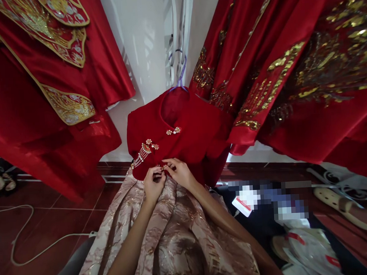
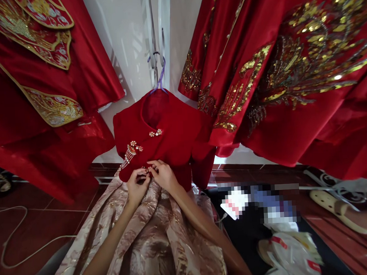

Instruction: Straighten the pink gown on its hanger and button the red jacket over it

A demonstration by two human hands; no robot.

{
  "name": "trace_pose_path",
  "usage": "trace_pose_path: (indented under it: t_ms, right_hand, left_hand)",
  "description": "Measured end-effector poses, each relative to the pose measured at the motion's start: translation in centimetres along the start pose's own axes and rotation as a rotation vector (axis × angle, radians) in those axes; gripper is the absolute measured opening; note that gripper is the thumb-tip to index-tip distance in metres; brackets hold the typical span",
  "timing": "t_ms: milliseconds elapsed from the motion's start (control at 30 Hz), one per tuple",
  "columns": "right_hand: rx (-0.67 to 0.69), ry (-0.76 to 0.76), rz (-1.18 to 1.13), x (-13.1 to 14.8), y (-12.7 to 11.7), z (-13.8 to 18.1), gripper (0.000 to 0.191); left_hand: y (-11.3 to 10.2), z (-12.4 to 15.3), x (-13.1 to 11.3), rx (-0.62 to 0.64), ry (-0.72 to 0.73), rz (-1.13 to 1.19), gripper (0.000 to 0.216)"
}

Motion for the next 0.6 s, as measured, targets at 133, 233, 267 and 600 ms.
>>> trace_pose_path:
  t_ms: [133, 233, 267, 600]
  right_hand:
    - [-0.03, -0.029, 0.057, -1.6, 0.1, -0.1, 0.03]
    - [-0.017, -0.042, 0.03, -1.7, 0.0, -0.2, 0.029]
    - [-0.009, -0.042, 0.01, -1.7, 0.0, -0.2, 0.029]
    - [-0.026, -0.033, -0.075, -0.9, 0.7, 0.1, 0.031]
  left_hand:
    - [-0.2, -0.2, 0.3, -0.061, 0.057, -0.066, 0.023]
    - [-0.4, -0.3, 0.5, -0.074, 0.106, -0.15, 0.02]
    - [-0.4, -0.3, 0.5, -0.075, 0.119, -0.166, 0.018]
    - [-0.4, 0.0, -0.1, -0.081, 0.12, -0.083, 0.017]
Point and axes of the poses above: each hand's wrist, its own z-axis away from the middle knuckle, its own y-axis out of the palm, x = y × z, the point moved 1 cm from there along -z, towards the middle knuckle, and after that the axes turned 1 degree about x, right-handed, at the moved point
